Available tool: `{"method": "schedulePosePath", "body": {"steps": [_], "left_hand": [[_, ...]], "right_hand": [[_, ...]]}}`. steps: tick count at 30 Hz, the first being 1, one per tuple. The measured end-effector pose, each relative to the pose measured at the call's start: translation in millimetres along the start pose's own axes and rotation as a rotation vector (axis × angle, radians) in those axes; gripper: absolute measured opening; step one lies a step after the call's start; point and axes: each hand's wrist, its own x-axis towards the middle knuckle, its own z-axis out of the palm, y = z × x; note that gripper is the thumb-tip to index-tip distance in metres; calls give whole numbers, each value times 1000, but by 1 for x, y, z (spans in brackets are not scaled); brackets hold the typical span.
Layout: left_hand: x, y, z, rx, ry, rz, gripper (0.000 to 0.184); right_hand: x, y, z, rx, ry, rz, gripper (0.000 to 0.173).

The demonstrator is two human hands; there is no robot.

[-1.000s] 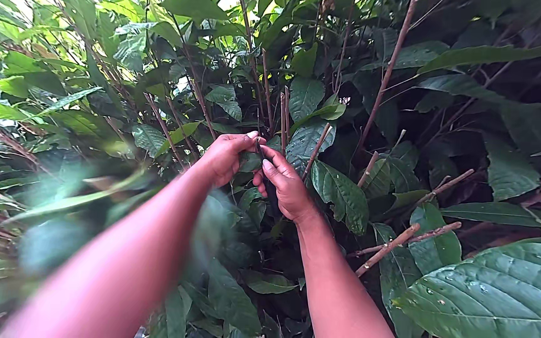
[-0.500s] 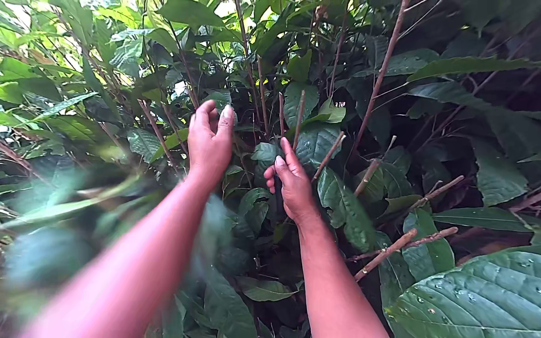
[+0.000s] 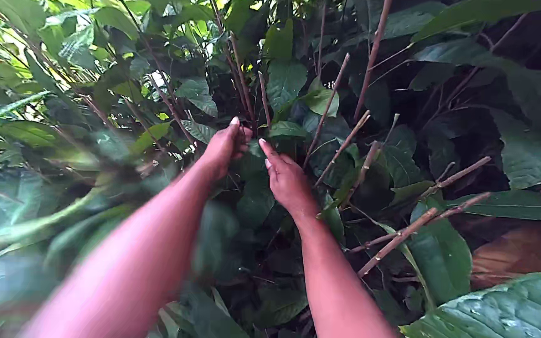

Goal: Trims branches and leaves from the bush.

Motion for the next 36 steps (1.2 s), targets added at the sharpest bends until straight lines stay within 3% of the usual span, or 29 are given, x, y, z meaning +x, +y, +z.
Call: {"method": "schedulePosePath", "body": {"steps": [3, 5, 7, 20, 36], "left_hand": [[-33, -14, -8, -85, -77, 42, 61], [-45, -16, -10, -139, -100, 39, 55], [-49, -17, -9, -191, -111, 32, 54], [-46, -22, -8, -318, -125, -6, 44], [-44, -15, -10, -286, -102, -90, 32]], "right_hand": [[3, -12, -2, 332, -220, 159, 46], [2, -15, 3, 670, -288, 179, 41], [0, -17, 8, 820, -304, 171, 38], [-10, -16, 5, 918, -343, 172, 33], [-9, -6, 15, 920, -374, 206, 42]]}}
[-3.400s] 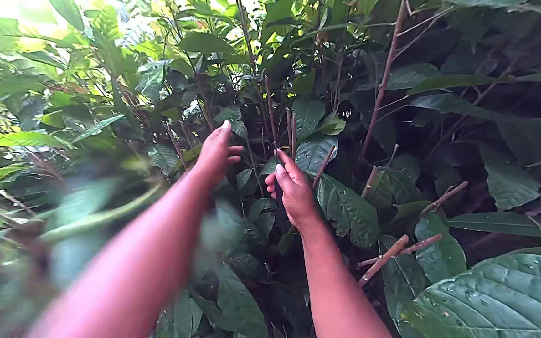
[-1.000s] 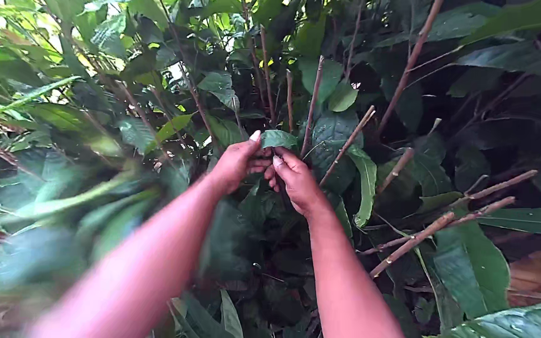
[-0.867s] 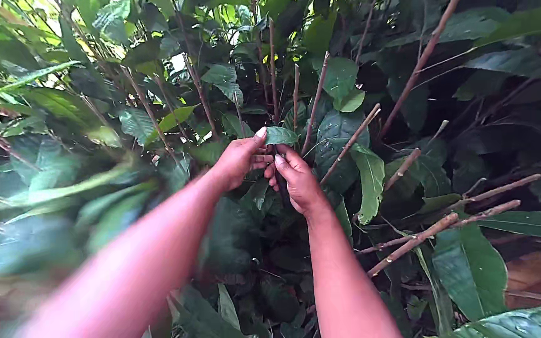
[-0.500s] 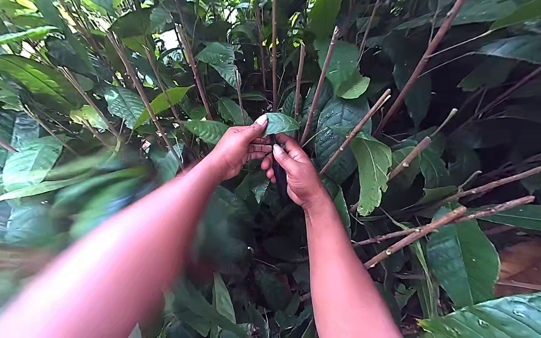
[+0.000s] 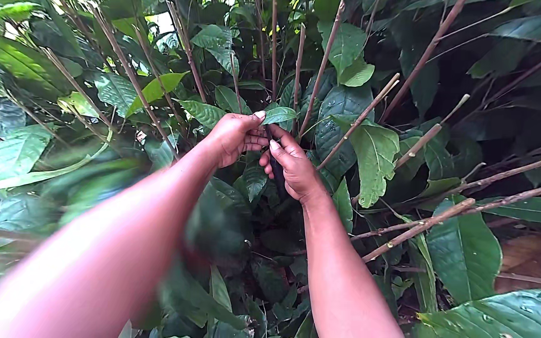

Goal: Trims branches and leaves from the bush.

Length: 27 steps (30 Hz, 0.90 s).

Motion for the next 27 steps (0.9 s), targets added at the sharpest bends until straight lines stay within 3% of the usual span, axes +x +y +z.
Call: {"method": "schedulePosePath", "body": {"steps": [13, 15, 18, 19, 23, 25, 27], "left_hand": [[0, -1, 0, 35, 54, -26, 23], [-2, -2, -1, -2, 50, -26, 32], [-8, 4, -12, -83, 20, -43, 73], [-10, 6, -18, -103, 53, -34, 78], [-26, 16, -36, -80, 393, 177, 61], [-43, 39, -38, -78, 511, 377, 44], [-65, 71, -28, -120, 571, 573, 28]], "right_hand": [[0, 8, 1, -91, 8, 47, 45], [0, 6, 3, -75, 20, 62, 46], [-6, -22, 8, -64, -24, 61, 44], [-11, -38, 9, -84, -98, 41, 42], [-43, -100, 3, 8, -467, -263, 45], [-55, -126, -1, 209, -473, -479, 42], [-67, -148, -6, 396, -367, -660, 39]]}}
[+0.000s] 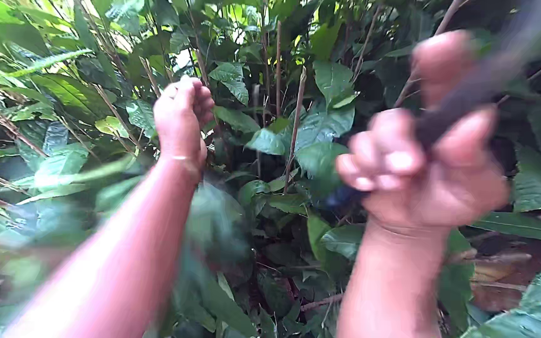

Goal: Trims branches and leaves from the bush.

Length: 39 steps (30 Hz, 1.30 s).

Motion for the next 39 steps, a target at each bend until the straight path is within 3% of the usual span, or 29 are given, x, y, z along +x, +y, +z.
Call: {"method": "schedulePosePath", "body": {"steps": [2, 4, 6, 8, 10, 12, 13, 15, 17, 19, 22, 26, 30, 36, 39], "left_hand": [[-10, 30, 16, -43, -53, 122, 22], [-23, 40, 36, 25, -253, 145, 34], [-33, 37, 55, 107, -527, -9, 45], [-31, 30, 62, -21, -807, -286, 45], [-24, 18, 59, -279, -984, -483, 85], [-28, 6, 53, -315, -960, -518, 95], [-34, -2, 51, -232, -954, -495, 85], [-40, -19, 50, 18, -986, -468, 42], [-47, -39, 55, 407, -944, -434, 23], [-51, -61, 57, 685, -854, -340, 24], [-49, -82, 60, 906, -734, -161, 32], [-53, -87, 61, 988, -790, -198, 43], [-59, -43, 67, 766, -867, -394, 38], [-47, 25, 70, 200, -669, -395, 39], [-52, 38, 71, 141, -578, -437, 48]], "right_hand": [[1, -16, -1, 40, 125, -175, 36], [0, -22, -11, -86, 255, -182, 35], [-3, -18, -21, -258, 356, -75, 39], [-4, -11, -23, -354, 408, 21, 41], [-4, -6, -20, -389, 427, 71, 41], [-5, -4, -18, -368, 431, 92, 42], [-5, -3, -18, -353, 434, 106, 42], [-6, -2, -18, -338, 458, 141, 42], [-8, 2, -19, -376, 488, 193, 42], [-9, 8, -18, -421, 496, 255, 42], [-9, 14, -16, -434, 510, 335, 42], [-4, 22, -11, -395, 587, 403, 41], [-1, 21, -8, -381, 662, 405, 41], [-4, 21, -3, -386, 528, 406, 41], [-3, 27, 6, -383, 457, 411, 41]]}}
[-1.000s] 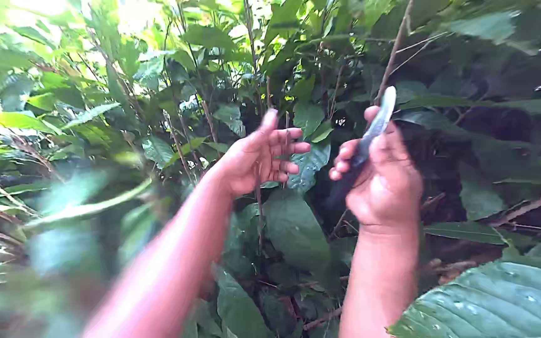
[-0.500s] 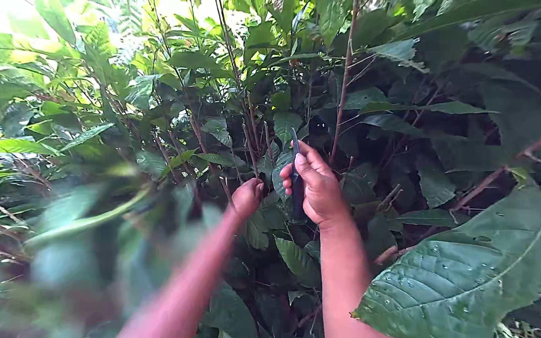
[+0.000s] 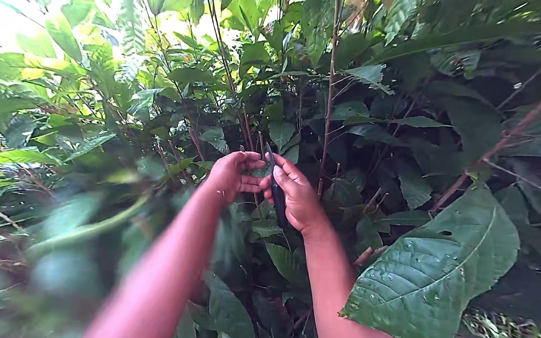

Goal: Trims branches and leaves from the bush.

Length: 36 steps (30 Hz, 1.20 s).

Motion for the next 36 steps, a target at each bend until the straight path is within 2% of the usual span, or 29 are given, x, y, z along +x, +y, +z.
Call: {"method": "schedulePosePath", "body": {"steps": [4, 7, 9, 15, 24, 31, 36], "left_hand": [[-8, -3, 2, -38, -38, 44, 50], [-13, -3, 5, -50, -107, 64, 70], [-15, -3, 8, -31, -117, 55, 76], [-20, 0, 16, 1, -92, 43, 69], [-17, -2, 14, 32, -155, 48, 69], [-5, -3, 3, -13, -144, 35, 49], [-1, -4, -1, -12, -134, 34, 50]], "right_hand": [[-2, 2, 10, -9, -27, -12, 39], [-4, 2, 9, -22, -44, -34, 38], [-5, 1, 9, -36, -54, -33, 36], [-9, 0, 6, -41, -88, -26, 35], [-10, 0, 0, -12, -125, -33, 34], [-8, 5, -4, -58, -174, 6, 39], [-8, 7, -5, -60, -173, 20, 41]]}}
